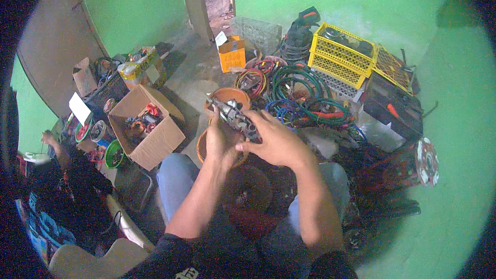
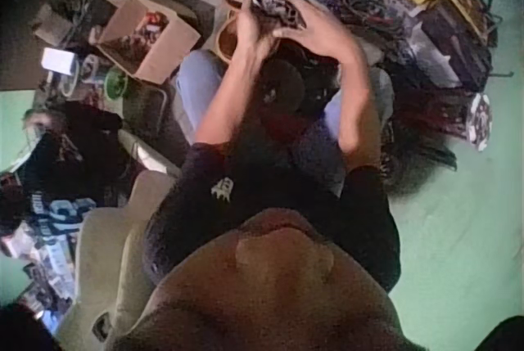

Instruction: The person sits on the floor and assembles small metal lock mechanisms by hand. They pick up individual components from a pile, fit them together, and place the assembled units into a brown bowl. The workspace is cluttered with wires and boxes.

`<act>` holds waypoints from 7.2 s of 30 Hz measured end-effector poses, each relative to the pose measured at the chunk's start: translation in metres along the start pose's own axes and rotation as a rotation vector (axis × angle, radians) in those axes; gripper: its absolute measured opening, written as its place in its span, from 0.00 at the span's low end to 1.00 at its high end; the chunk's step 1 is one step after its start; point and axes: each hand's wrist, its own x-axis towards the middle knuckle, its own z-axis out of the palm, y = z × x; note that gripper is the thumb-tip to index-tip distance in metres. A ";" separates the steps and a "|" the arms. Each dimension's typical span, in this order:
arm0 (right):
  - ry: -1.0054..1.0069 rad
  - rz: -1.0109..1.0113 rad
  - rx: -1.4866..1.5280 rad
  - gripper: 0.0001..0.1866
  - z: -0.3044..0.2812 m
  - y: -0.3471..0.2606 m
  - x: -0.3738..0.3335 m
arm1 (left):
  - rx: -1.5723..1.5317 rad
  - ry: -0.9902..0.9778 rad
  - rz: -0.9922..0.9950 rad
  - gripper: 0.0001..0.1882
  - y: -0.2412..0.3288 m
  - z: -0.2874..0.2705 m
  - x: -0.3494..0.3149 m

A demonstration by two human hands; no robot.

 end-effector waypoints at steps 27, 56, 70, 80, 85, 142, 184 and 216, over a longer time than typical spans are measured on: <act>0.080 0.195 1.130 0.18 0.003 0.011 0.003 | 0.105 -0.033 0.175 0.33 0.029 0.012 -0.004; 0.306 0.041 0.042 0.11 0.001 -0.007 0.004 | -0.172 0.154 0.017 0.26 0.008 -0.030 0.017; 0.128 -0.080 -0.091 0.13 0.021 -0.004 0.003 | -0.118 0.183 0.023 0.28 0.008 -0.021 0.013; 0.223 -0.174 -0.068 0.12 0.027 -0.006 0.004 | -0.232 0.192 0.023 0.18 0.015 -0.021 0.016; 0.222 -0.215 -0.127 0.12 0.032 -0.010 0.005 | -0.212 0.192 0.037 0.15 0.018 -0.029 0.017; 0.329 0.347 -0.219 0.11 -0.027 0.118 -0.085 | 0.042 0.374 -0.228 0.08 0.000 -0.044 0.020; 0.174 -0.257 -0.094 0.11 0.031 -0.002 0.006 | -0.114 0.076 -0.061 0.15 0.019 -0.022 -0.009; 0.689 -0.355 0.130 0.10 0.006 -0.006 0.019 | -0.136 0.209 0.050 0.18 0.027 -0.023 0.002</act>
